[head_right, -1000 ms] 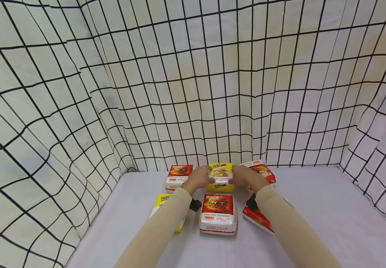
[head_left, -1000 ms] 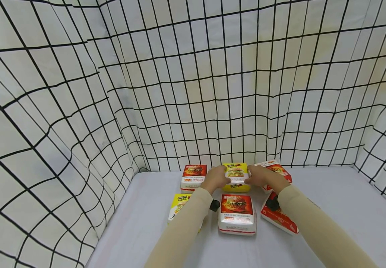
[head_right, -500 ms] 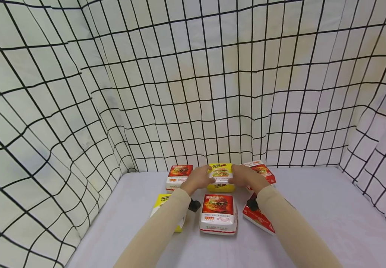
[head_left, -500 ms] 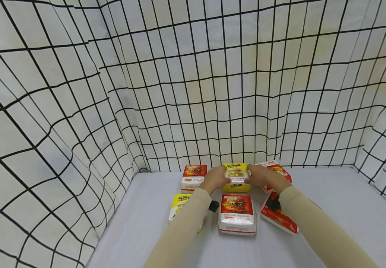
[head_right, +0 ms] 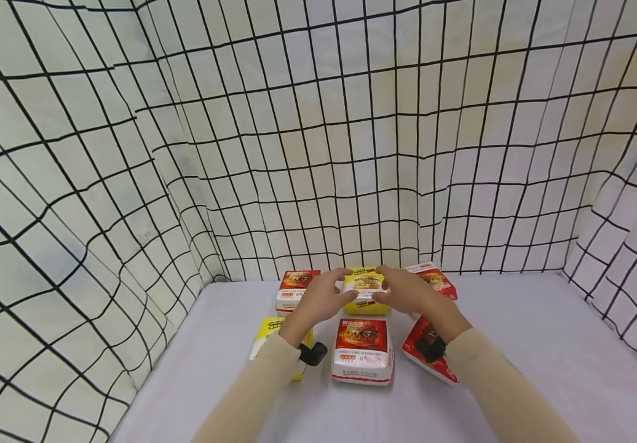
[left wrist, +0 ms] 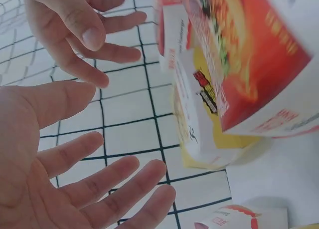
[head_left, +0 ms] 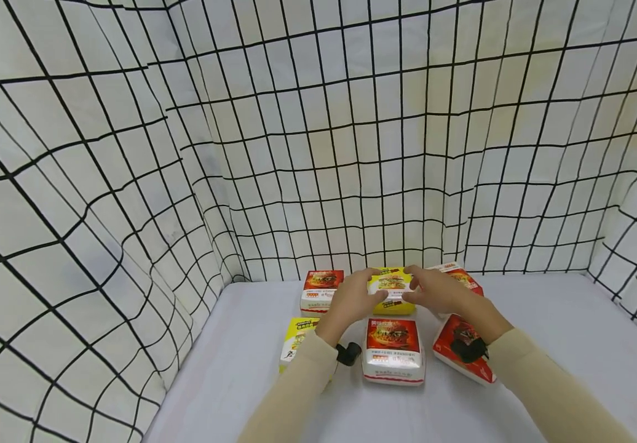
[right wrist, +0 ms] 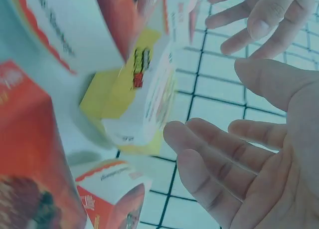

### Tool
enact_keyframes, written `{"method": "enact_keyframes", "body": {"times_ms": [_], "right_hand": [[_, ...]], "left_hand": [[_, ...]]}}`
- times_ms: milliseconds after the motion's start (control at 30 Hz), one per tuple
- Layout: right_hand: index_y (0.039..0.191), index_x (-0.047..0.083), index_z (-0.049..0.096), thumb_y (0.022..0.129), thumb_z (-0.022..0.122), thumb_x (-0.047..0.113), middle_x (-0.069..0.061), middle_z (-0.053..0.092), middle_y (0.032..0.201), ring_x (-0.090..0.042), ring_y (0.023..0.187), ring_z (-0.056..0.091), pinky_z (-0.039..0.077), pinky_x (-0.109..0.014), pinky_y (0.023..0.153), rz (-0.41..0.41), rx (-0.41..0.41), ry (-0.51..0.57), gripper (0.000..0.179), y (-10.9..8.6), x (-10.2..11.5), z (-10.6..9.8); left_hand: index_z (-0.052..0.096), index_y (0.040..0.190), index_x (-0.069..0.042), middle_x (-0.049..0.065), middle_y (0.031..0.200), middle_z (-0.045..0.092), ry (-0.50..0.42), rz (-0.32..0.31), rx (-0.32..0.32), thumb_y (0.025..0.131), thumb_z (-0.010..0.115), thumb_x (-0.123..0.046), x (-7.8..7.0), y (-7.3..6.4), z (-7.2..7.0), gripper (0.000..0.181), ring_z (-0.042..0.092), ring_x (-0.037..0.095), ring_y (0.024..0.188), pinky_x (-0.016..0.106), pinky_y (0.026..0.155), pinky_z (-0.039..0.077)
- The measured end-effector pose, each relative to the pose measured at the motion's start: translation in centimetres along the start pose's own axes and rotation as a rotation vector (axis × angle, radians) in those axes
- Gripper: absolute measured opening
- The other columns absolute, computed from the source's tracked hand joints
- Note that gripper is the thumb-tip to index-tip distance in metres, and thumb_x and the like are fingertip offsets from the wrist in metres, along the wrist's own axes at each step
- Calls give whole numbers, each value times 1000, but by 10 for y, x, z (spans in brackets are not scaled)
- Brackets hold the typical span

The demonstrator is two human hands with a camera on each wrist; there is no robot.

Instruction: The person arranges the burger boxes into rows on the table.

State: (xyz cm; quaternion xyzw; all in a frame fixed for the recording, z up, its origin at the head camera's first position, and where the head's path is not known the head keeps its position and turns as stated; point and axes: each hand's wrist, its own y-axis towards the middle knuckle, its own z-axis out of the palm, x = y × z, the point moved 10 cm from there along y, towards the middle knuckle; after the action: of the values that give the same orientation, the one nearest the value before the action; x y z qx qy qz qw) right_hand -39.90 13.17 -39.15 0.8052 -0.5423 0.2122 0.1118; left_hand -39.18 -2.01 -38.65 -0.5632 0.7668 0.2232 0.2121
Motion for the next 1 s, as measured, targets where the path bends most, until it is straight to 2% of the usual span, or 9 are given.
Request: {"method": "enact_keyframes", "body": {"times_ms": [133,233,400,533,633,733,867,1000], "right_hand": [[151,5,44,96,71,36,-12,69,123,-18,91,63,56,-35,75,-16,-32,64,68,-17,3,8],[150,7,46,95,72,35,-11,69,122,-18,95,64,59,-36,78,-11,-61,99,67,-30,0,14],[152,8,46,95,73,32,-10,69,121,-18,98,65,60,-36,79,0,-116,132,68,-50,-10,19],[148,10,49,94,74,35,-10,68,124,-16,94,63,58,-30,74,31,-149,171,64,-67,-22,23],[143,11,53,95,73,32,-8,69,120,-14,90,62,57,-27,72,44,-200,186,56,-79,-31,23],[139,11,55,95,73,27,-5,70,113,-14,89,63,58,-28,74,24,-269,175,50,-89,-38,20],[137,9,57,95,72,20,-4,70,111,-19,97,66,61,-40,83,0,-360,164,46,-101,-45,14],[134,5,57,95,72,17,-10,71,114,-29,106,68,60,-53,88,-24,-446,144,44,-112,-52,3]], "left_hand": [[55,147,-18,12,144,60,-88,23,-2,98,69,-36,-1,-22,3,55,65,30,120,47,93,57],[55,147,-22,9,147,58,-117,28,1,97,70,-36,1,-37,11,55,60,30,127,51,99,54],[54,148,-24,7,150,53,-107,14,-12,96,71,-37,7,-54,24,56,51,29,139,55,112,45],[55,146,-22,6,148,54,-108,24,-51,96,72,-35,5,-66,31,54,52,26,136,53,112,46],[57,144,-21,4,145,55,-107,57,-77,96,71,-33,-5,-75,35,51,53,24,133,50,110,48],[59,140,-23,0,141,57,-100,114,-105,96,71,-32,-21,-82,40,47,54,20,128,46,107,50],[62,134,-26,-4,137,58,-136,221,-145,96,71,-28,-47,-90,49,40,54,13,125,38,103,53],[63,132,-26,-8,133,58,-204,308,-131,96,70,-24,-72,-96,63,37,55,9,123,29,99,53]]}}
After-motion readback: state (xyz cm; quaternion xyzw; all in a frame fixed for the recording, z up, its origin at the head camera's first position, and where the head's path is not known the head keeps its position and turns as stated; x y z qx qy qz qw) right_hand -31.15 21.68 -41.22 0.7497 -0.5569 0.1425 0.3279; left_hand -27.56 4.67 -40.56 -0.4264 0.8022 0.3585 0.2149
